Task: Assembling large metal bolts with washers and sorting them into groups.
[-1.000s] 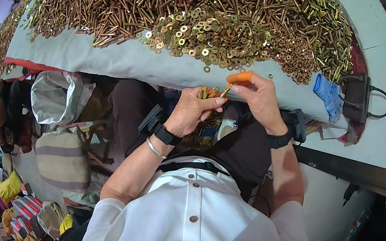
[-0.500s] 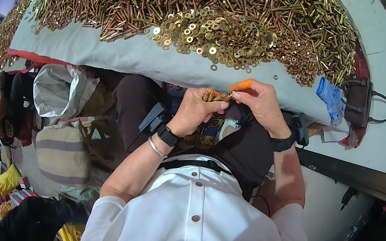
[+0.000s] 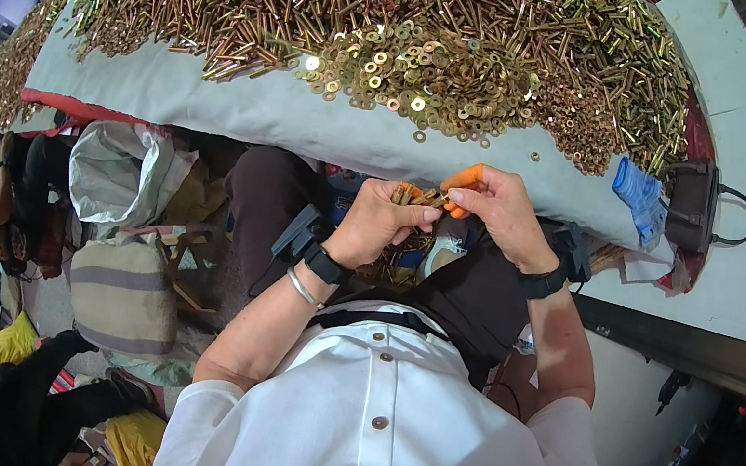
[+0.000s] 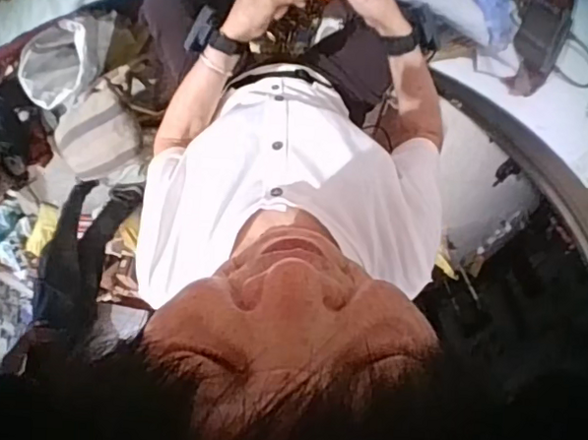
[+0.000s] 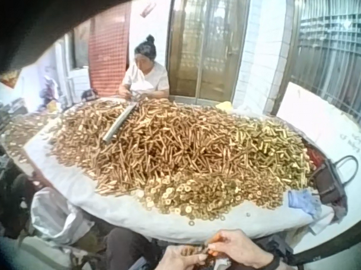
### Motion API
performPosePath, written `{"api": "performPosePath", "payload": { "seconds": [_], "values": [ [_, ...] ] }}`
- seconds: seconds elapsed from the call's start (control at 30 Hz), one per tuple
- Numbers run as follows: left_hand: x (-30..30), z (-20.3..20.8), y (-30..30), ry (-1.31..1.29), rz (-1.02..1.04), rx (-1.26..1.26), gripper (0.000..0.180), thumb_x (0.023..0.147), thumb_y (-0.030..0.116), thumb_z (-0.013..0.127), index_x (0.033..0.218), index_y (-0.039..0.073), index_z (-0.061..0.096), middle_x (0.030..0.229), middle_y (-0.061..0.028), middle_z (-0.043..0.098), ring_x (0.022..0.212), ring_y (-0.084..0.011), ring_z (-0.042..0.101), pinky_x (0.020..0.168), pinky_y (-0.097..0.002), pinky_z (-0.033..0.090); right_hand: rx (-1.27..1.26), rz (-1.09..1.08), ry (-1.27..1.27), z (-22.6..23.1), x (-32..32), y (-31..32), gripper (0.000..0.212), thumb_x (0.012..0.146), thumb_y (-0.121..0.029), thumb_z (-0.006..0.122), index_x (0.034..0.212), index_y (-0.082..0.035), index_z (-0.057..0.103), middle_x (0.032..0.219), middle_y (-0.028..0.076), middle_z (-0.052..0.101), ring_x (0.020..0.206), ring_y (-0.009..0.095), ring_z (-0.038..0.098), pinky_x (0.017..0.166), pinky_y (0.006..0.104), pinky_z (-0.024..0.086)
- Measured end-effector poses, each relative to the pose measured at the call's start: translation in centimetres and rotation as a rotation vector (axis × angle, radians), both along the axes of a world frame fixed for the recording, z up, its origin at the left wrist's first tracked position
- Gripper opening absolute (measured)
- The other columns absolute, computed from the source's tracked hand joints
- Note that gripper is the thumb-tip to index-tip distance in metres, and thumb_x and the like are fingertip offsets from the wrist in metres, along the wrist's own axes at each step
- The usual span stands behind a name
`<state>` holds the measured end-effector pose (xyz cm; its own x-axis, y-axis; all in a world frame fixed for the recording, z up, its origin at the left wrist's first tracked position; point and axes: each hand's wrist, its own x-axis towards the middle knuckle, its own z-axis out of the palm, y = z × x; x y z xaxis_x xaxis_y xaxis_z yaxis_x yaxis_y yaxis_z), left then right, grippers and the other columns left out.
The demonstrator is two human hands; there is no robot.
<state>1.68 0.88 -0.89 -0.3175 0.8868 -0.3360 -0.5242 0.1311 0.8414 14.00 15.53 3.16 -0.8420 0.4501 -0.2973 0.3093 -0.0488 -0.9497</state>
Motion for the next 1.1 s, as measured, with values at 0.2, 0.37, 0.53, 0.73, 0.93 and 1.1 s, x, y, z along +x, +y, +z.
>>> {"api": "performPosePath", "payload": {
  "seconds": [0.2,0.37,0.53,0.73,0.93,1.1],
  "values": [
    [0.5,-0.4,-0.1,0.133,0.014,-0.048,0.011,0.081,0.008,0.072,0.085,0.000,0.066,0.065,-0.0009,0.062,0.044,-0.0022,0.041,0.039,-0.0184,0.030,0.105,0.016,-0.122,-0.1,0.0,0.1,0.025,0.088,-0.026,0.065,0.086,-0.001,0.062,0.070,0.002,0.059,0.058,0.006,0.053,0.053,0.0199,0.043],
    [0.6,-0.1,-0.1,0.196,0.023,-0.043,0.010,0.081,0.008,0.071,0.083,0.000,0.066,0.064,-0.0006,0.062,0.044,-0.0026,0.042,0.039,-0.0190,0.030,0.024,0.007,-0.245,-0.2,-0.1,0.2,0.031,0.088,-0.033,0.066,0.082,-0.003,0.061,0.064,0.001,0.057,0.053,0.005,0.051,0.047,0.0199,0.040],
    [0.2,-0.1,-0.3,0.101,0.024,-0.042,0.010,0.081,0.008,0.071,0.081,0.000,0.066,0.064,-0.0009,0.061,0.044,-0.0029,0.040,0.039,-0.0192,0.029,0.016,0.007,-0.167,-0.2,-0.2,-0.3,0.026,0.090,-0.028,0.063,0.084,-0.002,0.061,0.067,0.001,0.059,0.058,0.006,0.054,0.051,0.0188,0.042],
    [-0.2,0.2,-0.3,-0.118,-0.006,0.003,0.010,0.080,0.006,0.072,0.084,-0.001,0.066,0.066,-0.0039,0.063,0.046,-0.0029,0.041,0.040,-0.0193,0.029,-0.100,-0.036,0.017,-0.6,0.0,-0.5,0.019,0.091,-0.019,0.063,0.086,-0.001,0.061,0.072,0.002,0.062,0.061,0.006,0.056,0.054,0.0194,0.044],
    [0.0,-0.6,-0.5,-0.004,0.004,-0.005,0.012,0.079,0.007,0.073,0.084,-0.002,0.067,0.067,-0.0031,0.063,0.046,-0.0026,0.042,0.040,-0.0192,0.030,0.028,-0.046,-0.098,-1.0,0.3,-0.8,0.027,0.090,-0.027,0.065,0.082,-0.002,0.062,0.065,0.001,0.060,0.054,0.005,0.053,0.048,0.0189,0.041],
    [0.4,0.4,-0.6,0.201,-0.043,-0.083,0.011,0.079,0.007,0.072,0.085,-0.002,0.067,0.066,-0.0021,0.063,0.045,-0.0023,0.040,0.040,-0.0193,0.029,0.020,-0.030,-0.221,-1.6,0.3,-0.4,0.034,0.089,-0.035,0.065,0.076,-0.004,0.061,0.060,0.000,0.055,0.050,0.005,0.050,0.045,0.0194,0.036]
  ]
}}
